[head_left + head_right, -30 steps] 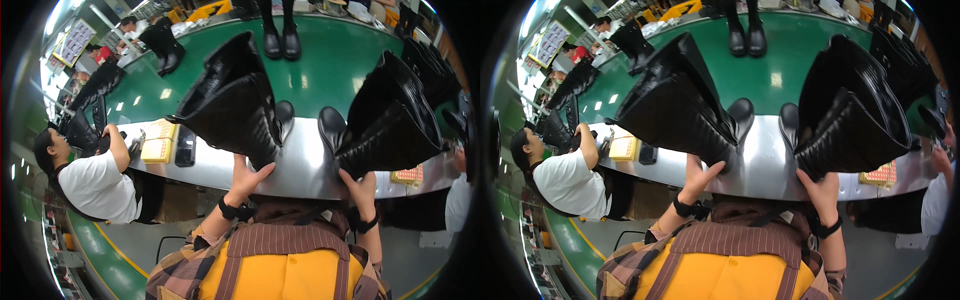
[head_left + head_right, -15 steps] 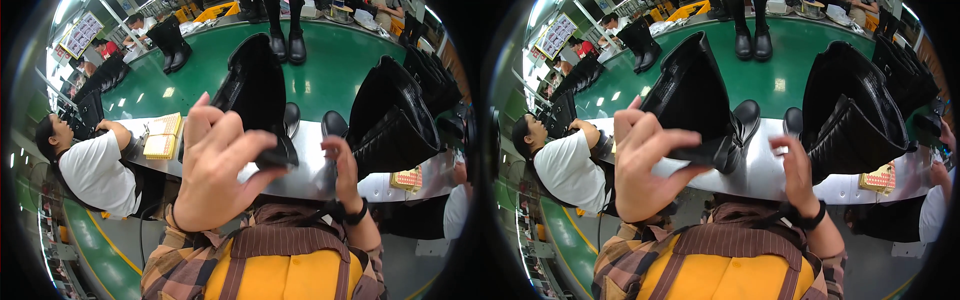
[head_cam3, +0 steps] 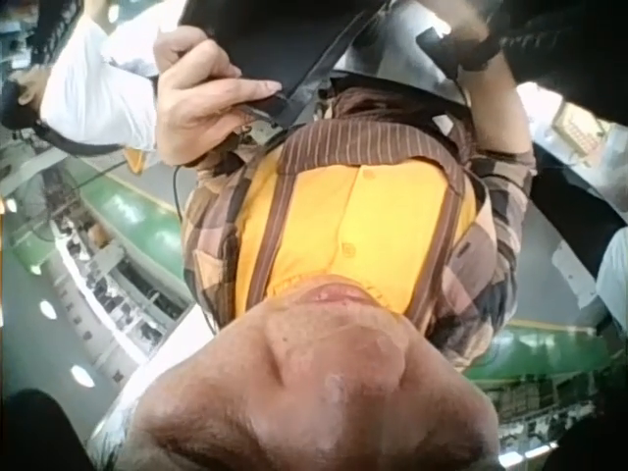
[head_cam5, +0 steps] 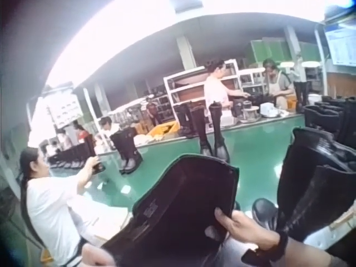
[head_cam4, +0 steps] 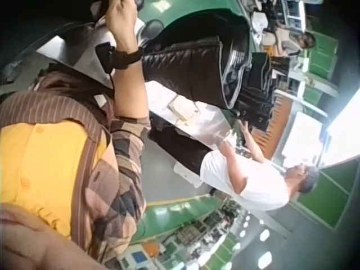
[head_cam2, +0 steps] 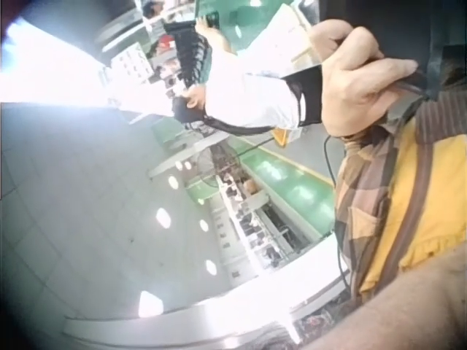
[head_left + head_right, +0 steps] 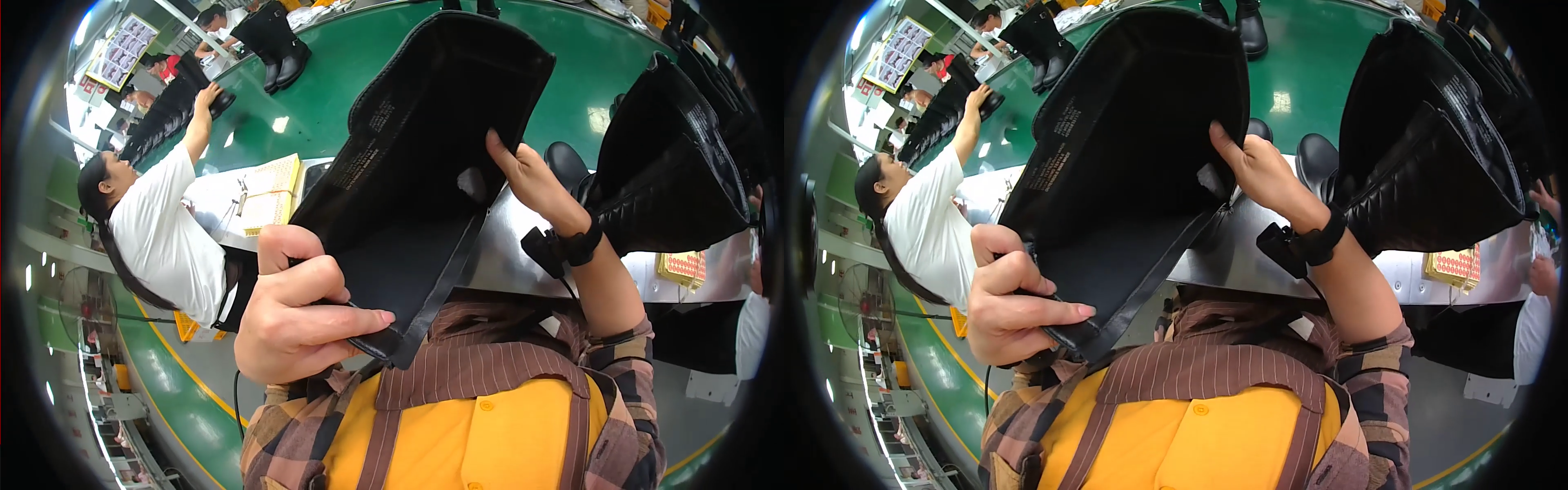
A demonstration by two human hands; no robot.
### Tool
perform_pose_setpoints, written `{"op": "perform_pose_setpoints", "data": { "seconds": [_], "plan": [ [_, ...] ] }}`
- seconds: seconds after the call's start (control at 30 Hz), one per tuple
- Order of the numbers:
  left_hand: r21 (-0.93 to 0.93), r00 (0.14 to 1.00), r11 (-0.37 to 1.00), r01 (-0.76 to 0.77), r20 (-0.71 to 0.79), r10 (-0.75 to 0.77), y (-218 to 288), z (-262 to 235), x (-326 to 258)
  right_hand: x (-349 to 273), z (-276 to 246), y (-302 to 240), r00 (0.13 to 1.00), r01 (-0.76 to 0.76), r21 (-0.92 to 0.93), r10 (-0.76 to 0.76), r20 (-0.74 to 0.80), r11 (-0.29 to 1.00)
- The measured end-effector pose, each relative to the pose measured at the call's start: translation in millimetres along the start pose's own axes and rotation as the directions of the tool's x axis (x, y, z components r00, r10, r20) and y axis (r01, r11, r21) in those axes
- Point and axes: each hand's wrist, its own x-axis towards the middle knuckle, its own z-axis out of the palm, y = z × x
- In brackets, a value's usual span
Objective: Inspecting black boots for quality and cleaning them on a manufacturing line.
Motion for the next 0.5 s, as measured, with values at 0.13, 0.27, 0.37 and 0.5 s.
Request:
{"op": "perform_pose_setpoints", "data": {
  "seconds": [0.13,0.27,0.37,0.5],
  "plan": [
    [0.036,0.996,0.999,-0.016,-0.092,0.019,7,6,16,-15,18,-32,0.985,0.107,0.036,-0.101,-0.139,0.994],
    [0.209,0.775,0.897,0.389,-0.601,-0.196,0,42,52,-20,18,-19,0.998,0.03,0.027,-0.028,-0.047,0.999],
    [0.462,0.56,0.784,0.415,-0.809,0.18,-43,81,57,-35,17,-8,0.994,0.082,0.107,-0.074,-0.077,0.991],
    [0.023,0.482,0.926,0.377,-0.858,-0.175,-52,138,29,-66,-6,15,0.981,-0.184,0.072,0.179,0.08,0.98]
  ]
}}
